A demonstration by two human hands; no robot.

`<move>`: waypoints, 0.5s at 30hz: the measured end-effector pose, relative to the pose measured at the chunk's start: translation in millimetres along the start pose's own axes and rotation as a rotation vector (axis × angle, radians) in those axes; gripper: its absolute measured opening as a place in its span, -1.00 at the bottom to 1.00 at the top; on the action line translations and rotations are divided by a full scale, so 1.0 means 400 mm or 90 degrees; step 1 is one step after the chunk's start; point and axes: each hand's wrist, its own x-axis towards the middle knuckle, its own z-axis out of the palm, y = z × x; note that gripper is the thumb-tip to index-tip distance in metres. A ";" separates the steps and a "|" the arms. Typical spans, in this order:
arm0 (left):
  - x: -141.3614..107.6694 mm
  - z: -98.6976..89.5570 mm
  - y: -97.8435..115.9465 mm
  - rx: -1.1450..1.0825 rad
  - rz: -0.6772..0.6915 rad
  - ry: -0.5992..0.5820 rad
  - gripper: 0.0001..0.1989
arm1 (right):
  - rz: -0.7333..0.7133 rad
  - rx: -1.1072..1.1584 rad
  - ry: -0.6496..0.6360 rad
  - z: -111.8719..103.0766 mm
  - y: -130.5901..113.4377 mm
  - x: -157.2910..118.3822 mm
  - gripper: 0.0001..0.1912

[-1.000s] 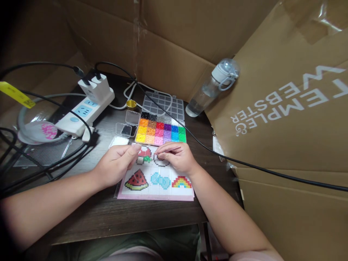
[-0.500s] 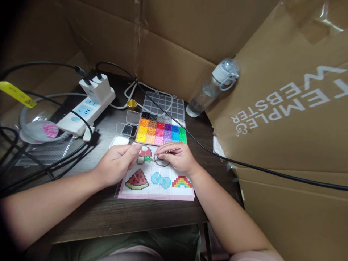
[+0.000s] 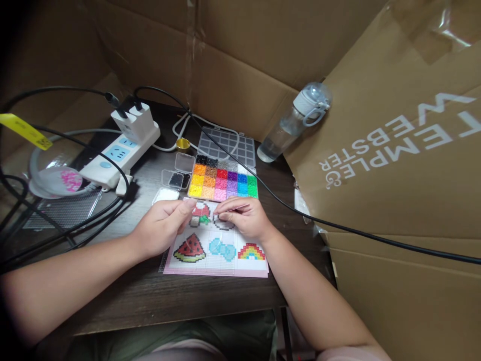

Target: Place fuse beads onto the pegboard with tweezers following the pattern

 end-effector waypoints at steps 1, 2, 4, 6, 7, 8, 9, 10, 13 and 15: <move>0.000 0.000 -0.001 -0.001 0.000 0.001 -0.51 | 0.000 0.000 -0.001 0.000 0.000 0.000 -0.91; 0.000 0.000 -0.001 -0.002 0.001 0.001 -0.51 | -0.001 0.001 -0.002 0.000 0.000 0.001 -0.91; -0.001 0.000 -0.001 -0.003 0.000 0.003 -0.51 | 0.000 0.001 -0.002 0.001 0.001 0.001 -0.91; -0.002 0.000 -0.001 -0.003 -0.003 0.001 -0.51 | 0.004 0.002 0.001 0.002 0.000 0.001 -0.92; -0.003 0.000 -0.001 -0.002 -0.006 0.001 -0.51 | 0.006 0.003 0.002 0.002 0.000 0.001 -0.92; -0.003 0.000 0.000 -0.002 -0.007 -0.001 -0.51 | 0.007 0.004 0.003 0.003 0.000 0.001 -0.92; -0.002 0.000 -0.001 -0.001 -0.008 -0.002 -0.51 | 0.008 0.006 0.004 0.003 -0.001 0.001 -0.93; -0.002 0.000 -0.001 0.000 -0.009 -0.001 -0.51 | 0.008 0.007 0.003 0.003 -0.001 0.001 -0.93; 0.002 0.001 -0.004 -0.005 -0.008 0.000 -0.51 | 0.010 0.009 0.001 0.003 -0.002 0.002 -0.93; 0.004 0.002 -0.006 -0.009 -0.007 0.000 -0.50 | 0.011 0.009 0.001 0.003 -0.003 0.002 -0.93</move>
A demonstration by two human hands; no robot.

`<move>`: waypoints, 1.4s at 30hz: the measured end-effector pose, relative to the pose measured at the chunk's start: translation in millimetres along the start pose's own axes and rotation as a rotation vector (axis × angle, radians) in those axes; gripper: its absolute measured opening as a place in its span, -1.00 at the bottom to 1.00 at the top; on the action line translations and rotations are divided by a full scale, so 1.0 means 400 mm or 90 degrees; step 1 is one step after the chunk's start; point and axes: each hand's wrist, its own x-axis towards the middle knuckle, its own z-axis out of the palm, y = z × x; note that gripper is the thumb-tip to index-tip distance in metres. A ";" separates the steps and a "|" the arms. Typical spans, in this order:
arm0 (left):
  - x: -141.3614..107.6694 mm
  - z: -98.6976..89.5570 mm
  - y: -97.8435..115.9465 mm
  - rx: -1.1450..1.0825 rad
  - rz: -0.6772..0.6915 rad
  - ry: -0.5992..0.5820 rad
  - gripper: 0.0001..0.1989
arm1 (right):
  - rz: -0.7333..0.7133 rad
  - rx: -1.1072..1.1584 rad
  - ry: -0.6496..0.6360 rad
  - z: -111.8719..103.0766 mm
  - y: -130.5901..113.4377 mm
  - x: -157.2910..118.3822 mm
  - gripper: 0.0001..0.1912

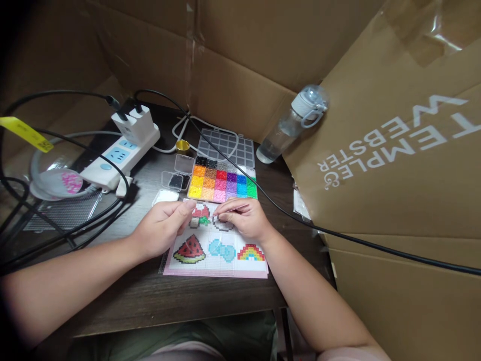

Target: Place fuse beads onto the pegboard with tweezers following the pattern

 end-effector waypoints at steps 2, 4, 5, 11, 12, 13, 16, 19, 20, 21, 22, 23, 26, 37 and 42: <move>0.001 0.000 -0.001 -0.001 0.001 0.002 -0.50 | 0.000 0.001 0.003 0.000 0.000 0.000 -0.92; 0.000 -0.001 -0.001 0.004 0.002 0.003 -0.50 | 0.000 0.000 0.004 0.000 0.000 -0.001 -0.93; -0.001 -0.001 0.000 0.006 0.002 0.002 -0.50 | 0.000 -0.001 0.003 -0.001 0.000 -0.002 -0.93; -0.004 -0.004 0.005 0.022 -0.003 0.001 -0.50 | 0.003 0.002 0.009 -0.001 0.000 -0.002 -0.94; -0.004 -0.003 0.005 0.021 -0.005 0.001 -0.50 | 0.007 0.005 0.010 -0.001 0.000 -0.002 -0.94; -0.004 -0.003 0.006 0.021 -0.007 0.001 -0.50 | 0.010 0.007 0.011 0.000 -0.001 -0.002 -0.94; -0.004 -0.002 0.007 0.021 -0.012 0.004 -0.50 | 0.013 0.013 0.030 0.000 -0.005 -0.002 -0.94; -0.004 -0.001 0.010 0.025 -0.014 0.000 -0.51 | -0.003 0.001 0.068 -0.009 -0.006 -0.003 -0.92; -0.005 -0.001 0.011 0.027 -0.015 -0.003 -0.51 | -0.012 -0.005 0.085 -0.016 -0.005 -0.004 -0.91; -0.005 -0.001 0.013 0.029 -0.018 -0.005 -0.50 | -0.019 -0.011 0.107 -0.026 -0.003 -0.005 -0.90; -0.005 -0.001 0.014 0.030 -0.021 -0.006 -0.50 | -0.025 -0.014 0.137 -0.039 0.000 -0.007 -0.89; -0.006 -0.001 0.014 0.031 -0.025 -0.005 -0.50 | -0.027 -0.011 0.177 -0.054 0.004 -0.009 -0.89; -0.007 -0.002 0.013 0.030 -0.030 -0.006 -0.50 | -0.028 0.028 0.328 -0.109 0.017 -0.012 -0.90; -0.004 0.000 0.014 0.044 -0.027 0.003 -0.49 | 0.048 -0.041 0.527 -0.157 0.048 0.033 -0.73; -0.007 -0.002 0.014 0.048 -0.021 0.005 -0.50 | 0.017 -0.076 0.548 -0.166 0.043 0.027 -0.72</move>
